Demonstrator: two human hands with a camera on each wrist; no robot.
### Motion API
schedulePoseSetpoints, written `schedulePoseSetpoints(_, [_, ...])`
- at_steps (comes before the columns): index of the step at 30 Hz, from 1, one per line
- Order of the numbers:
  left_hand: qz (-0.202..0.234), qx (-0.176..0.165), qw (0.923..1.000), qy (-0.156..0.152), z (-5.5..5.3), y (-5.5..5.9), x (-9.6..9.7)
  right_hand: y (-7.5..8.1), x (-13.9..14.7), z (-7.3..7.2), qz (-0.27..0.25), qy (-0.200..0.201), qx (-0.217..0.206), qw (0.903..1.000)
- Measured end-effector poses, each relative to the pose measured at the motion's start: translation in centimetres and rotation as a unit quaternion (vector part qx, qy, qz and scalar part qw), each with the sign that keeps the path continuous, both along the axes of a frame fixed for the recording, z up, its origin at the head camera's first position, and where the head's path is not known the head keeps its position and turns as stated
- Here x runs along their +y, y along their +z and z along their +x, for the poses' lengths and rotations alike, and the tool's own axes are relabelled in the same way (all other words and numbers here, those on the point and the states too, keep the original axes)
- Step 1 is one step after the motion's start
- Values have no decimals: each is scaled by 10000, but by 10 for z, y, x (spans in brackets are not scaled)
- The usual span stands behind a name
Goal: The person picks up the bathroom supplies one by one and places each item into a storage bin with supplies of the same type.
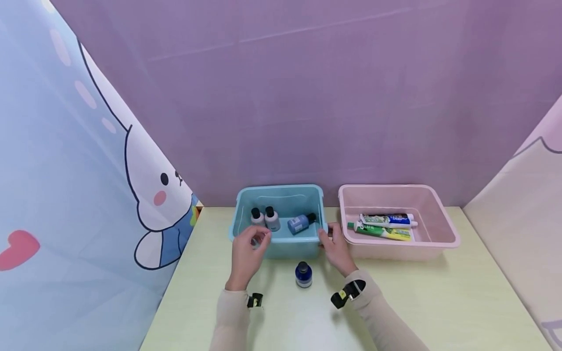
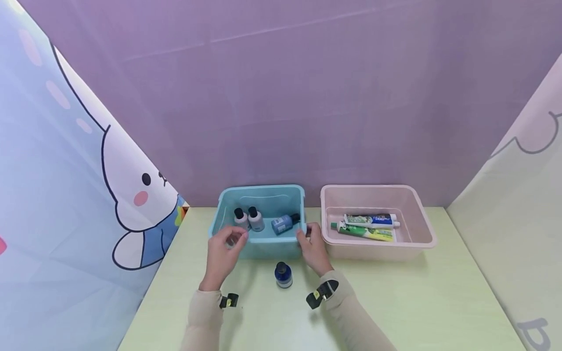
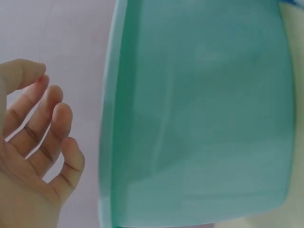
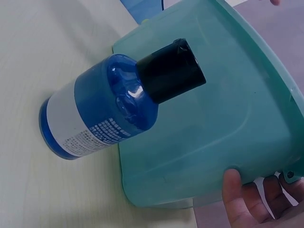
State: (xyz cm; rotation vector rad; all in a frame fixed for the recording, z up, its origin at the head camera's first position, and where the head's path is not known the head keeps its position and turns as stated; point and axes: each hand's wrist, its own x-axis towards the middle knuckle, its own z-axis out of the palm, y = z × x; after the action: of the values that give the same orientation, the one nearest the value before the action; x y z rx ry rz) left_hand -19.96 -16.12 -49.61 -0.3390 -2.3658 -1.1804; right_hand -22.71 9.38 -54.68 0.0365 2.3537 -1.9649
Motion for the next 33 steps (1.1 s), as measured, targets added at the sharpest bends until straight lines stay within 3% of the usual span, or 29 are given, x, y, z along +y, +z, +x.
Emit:
schedulePoseSetpoints(11, [407,-269,9985,-248,24,-24,19,-4,-1,-2,-13,-69,52,10000])
schedulePoseSetpoints(18, [28,-837,9962,-257,40,-38,40,-6,-2,0,-128,-91,264,9995])
schedulePoseSetpoints(22, [-286,-893,9953,-223,47,-47,49,-6,-3,1,-101,-91,268,9995])
schedulePoseSetpoints(26, [-565,-902,9941,-216,50,-56,55,-6,-4,2,-44,-169,274,9995])
schedulePoseSetpoints(33, [-905,-1341,9866,-201,52,-64,60,-5,-4,1,-23,-155,170,9997])
